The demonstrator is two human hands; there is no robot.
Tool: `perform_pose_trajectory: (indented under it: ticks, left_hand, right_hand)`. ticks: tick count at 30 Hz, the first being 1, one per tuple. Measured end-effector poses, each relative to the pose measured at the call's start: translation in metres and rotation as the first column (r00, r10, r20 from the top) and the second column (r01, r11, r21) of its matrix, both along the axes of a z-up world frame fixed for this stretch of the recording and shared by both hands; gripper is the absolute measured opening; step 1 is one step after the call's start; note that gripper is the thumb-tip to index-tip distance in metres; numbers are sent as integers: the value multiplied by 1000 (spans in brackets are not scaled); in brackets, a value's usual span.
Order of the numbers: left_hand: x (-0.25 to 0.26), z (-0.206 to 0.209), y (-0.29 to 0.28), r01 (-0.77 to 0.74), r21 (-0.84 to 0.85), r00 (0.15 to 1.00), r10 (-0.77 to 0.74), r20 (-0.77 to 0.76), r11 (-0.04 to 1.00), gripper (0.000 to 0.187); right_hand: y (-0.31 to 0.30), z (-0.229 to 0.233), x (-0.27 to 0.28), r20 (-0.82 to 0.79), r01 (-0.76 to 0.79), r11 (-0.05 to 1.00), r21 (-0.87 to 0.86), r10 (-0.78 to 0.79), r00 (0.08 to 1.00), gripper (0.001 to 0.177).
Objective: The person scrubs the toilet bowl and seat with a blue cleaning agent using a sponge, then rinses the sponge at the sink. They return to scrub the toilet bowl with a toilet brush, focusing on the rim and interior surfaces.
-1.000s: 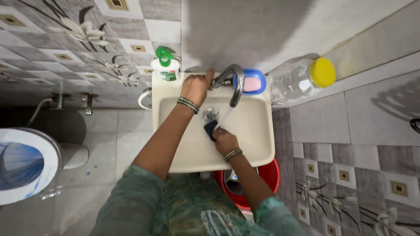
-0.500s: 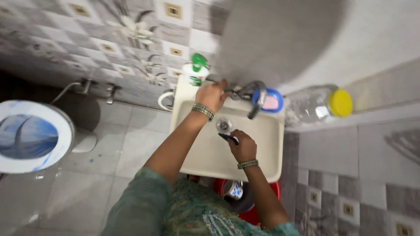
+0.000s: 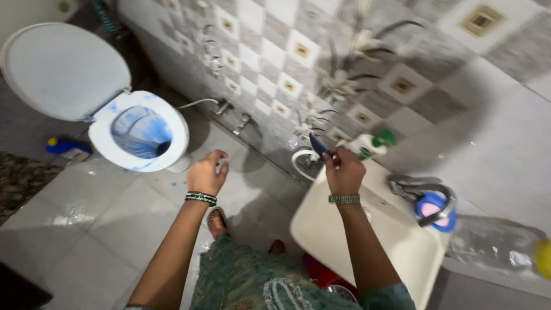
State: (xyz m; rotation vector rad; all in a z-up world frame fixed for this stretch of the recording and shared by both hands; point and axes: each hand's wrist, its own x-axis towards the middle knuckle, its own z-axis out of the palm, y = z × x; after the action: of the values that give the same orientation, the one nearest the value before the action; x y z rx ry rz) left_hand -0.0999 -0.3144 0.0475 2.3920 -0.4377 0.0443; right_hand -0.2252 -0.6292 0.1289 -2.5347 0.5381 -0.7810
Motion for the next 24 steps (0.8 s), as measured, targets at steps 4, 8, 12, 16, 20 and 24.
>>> perform_pose_trajectory:
  ticks: [4,8,12,16,20,24]
  left_hand:
    - [46,-7,68,-164,-11,979,162,-127,986,17]
    - [92,-25,115,-174,-97,977,159,-143,980,19]
    - [124,-59,134,-219,-116,950,184,-253,969,18]
    - [147,-100,132,-210,-248,959,149,-243,946,18]
    - [156,-139,119,-210,-217,923,120,-365,953,18]
    - [149,-169,110,-263,-172,837,136,-530,949,20]
  right_hand:
    - [19,-46,102,65,-38,999,-24,40,997,20]
    - [34,-117,178,-105,67,992,-104,-78,991,20]
    - [38,-201,242,-149,47,994,-101,-62,987,17]
    - [35,-291,293,-77,44,996,81,-38,996,18]
    - [25,-377,321,-103,104,987,122,-91,990,16]
    - [27,-448,342,-7,183,969,165,-184,983,15]
